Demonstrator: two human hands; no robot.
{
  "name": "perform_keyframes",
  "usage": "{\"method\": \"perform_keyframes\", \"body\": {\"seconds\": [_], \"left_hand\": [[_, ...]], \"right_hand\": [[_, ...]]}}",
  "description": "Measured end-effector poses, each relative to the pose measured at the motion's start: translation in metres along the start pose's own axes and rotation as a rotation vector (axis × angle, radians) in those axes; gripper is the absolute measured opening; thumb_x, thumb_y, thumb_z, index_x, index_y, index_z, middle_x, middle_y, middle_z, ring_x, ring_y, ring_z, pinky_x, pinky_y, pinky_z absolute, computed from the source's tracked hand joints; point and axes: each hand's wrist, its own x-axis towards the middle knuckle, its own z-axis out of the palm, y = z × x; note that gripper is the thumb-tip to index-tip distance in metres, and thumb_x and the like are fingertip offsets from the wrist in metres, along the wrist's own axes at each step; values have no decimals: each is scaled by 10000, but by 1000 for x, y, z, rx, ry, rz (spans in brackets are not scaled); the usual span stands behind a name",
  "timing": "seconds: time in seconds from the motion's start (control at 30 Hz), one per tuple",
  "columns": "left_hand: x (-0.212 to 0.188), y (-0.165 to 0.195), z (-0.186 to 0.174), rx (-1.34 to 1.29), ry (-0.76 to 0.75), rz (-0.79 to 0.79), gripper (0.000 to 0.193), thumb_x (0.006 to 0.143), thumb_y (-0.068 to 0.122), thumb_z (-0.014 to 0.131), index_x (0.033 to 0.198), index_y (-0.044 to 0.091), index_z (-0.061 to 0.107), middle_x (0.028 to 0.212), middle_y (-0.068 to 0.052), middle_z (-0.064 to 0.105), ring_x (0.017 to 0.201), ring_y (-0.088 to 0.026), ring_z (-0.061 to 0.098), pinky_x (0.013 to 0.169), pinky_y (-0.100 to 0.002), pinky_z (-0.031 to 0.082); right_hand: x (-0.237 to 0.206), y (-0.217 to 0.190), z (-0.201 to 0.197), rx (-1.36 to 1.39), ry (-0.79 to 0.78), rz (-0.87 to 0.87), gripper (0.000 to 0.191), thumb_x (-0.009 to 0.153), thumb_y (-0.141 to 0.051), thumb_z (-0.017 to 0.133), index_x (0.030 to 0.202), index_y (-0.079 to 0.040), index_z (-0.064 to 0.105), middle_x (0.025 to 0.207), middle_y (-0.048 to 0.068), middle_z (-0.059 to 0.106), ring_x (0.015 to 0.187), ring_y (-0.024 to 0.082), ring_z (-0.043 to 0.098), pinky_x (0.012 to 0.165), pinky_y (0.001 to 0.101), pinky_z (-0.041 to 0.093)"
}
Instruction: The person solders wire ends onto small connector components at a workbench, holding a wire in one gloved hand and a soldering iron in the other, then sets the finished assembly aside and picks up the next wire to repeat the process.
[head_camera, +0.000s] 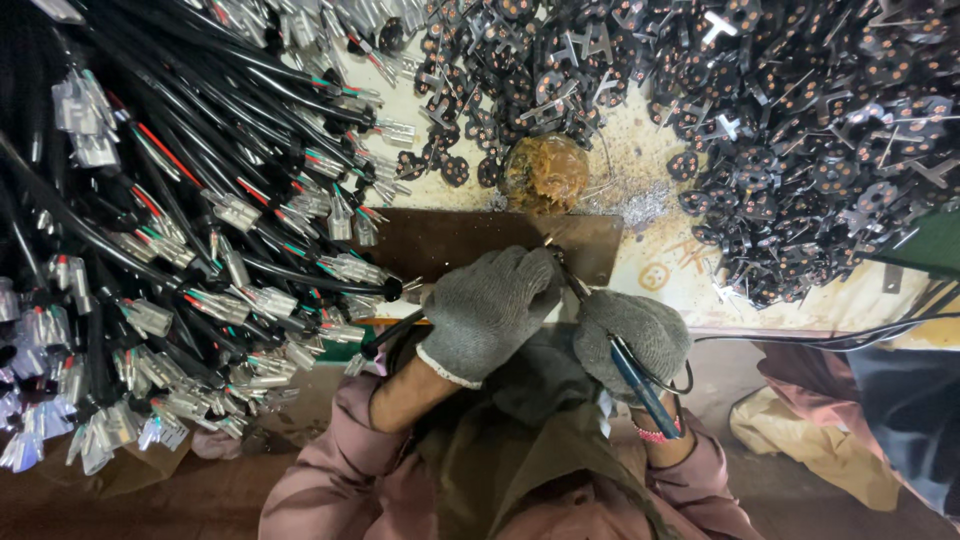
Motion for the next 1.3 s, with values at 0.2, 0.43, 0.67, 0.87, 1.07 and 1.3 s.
{"method": "perform_keyframes", "body": {"seconds": [0.2,0.43,0.67,0.87,1.07,1.3], "left_hand": [[-3,-3,3,-44,-48,-42,155,884,272,731,926,153,641,830,-72,647,744,-295,672,594,-452,516],[-6,-4,8,-58,-57,-57,123,894,263,711,960,170,665,868,-60,675,768,-290,687,606,-448,529],[-3,-6,7,-57,-106,-67,159,882,294,742,953,172,668,872,-66,678,765,-295,688,603,-458,526],[2,-8,3,-114,-35,-20,225,856,249,733,1064,175,686,907,-54,675,795,-282,693,645,-439,539],[9,-9,-3,-95,-83,-23,241,915,325,761,1042,148,657,895,-55,656,791,-274,683,645,-426,534],[11,-6,0,-87,-79,-15,263,872,280,730,1089,149,659,918,-43,662,807,-264,687,649,-415,544]], "right_hand": [[-6,8,12,-36,68,-27,224,827,-210,756,1036,-139,717,1009,70,755,936,266,743,810,364,568],[-11,8,12,-33,63,-27,249,817,-199,776,1049,-125,720,1013,85,756,934,284,744,813,378,571],[-5,5,5,-9,18,-20,276,806,-187,795,1062,-112,722,1017,100,757,931,302,746,816,391,573],[5,6,5,-33,17,-8,299,798,-177,812,1073,-101,724,1021,113,758,929,318,747,818,403,576],[14,8,-2,39,-78,-57,321,781,-186,816,1066,-74,717,1016,133,754,907,322,737,787,397,568],[10,6,-1,26,-27,-29,322,803,-194,802,1079,-60,704,1025,138,746,915,320,731,794,396,566]]}}
